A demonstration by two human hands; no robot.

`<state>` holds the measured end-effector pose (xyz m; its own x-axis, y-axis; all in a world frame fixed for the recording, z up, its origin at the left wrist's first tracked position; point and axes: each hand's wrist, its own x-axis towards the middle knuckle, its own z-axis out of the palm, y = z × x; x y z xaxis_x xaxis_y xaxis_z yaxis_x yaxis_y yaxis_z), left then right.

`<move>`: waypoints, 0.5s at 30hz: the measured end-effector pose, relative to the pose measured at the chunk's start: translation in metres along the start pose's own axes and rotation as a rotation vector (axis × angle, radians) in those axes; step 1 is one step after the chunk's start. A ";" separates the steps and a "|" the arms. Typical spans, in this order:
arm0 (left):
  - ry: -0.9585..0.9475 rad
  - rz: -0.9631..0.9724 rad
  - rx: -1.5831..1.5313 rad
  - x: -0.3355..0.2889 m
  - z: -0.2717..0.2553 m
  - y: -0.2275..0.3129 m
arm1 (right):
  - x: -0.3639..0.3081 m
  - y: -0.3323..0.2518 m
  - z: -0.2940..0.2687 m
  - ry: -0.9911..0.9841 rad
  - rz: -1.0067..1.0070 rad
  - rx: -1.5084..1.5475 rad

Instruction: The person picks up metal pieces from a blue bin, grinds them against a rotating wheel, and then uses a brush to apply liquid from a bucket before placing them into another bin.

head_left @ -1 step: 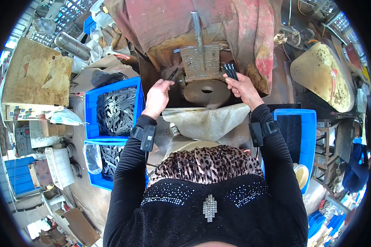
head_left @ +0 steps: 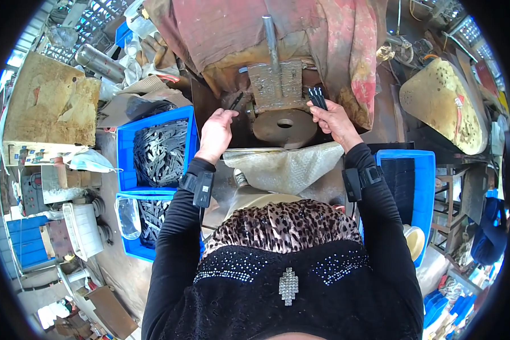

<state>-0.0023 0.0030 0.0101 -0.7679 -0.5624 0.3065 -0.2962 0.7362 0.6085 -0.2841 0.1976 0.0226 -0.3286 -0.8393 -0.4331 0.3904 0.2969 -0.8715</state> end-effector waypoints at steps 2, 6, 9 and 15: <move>0.018 -0.056 0.090 -0.002 0.002 -0.001 | -0.002 0.000 0.000 0.040 -0.010 0.000; 0.006 -0.082 0.117 -0.003 0.001 0.005 | 0.000 0.001 0.001 0.055 -0.027 -0.003; 0.018 -0.071 0.121 -0.003 0.002 0.004 | 0.000 0.003 0.002 0.054 -0.037 -0.007; 0.032 -0.092 0.095 -0.005 0.002 -0.001 | 0.002 0.004 0.003 0.098 -0.030 -0.028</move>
<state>0.0002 0.0055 0.0061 -0.7170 -0.6397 0.2769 -0.4184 0.7126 0.5632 -0.2803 0.1957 0.0193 -0.4234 -0.7997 -0.4258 0.3554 0.2857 -0.8900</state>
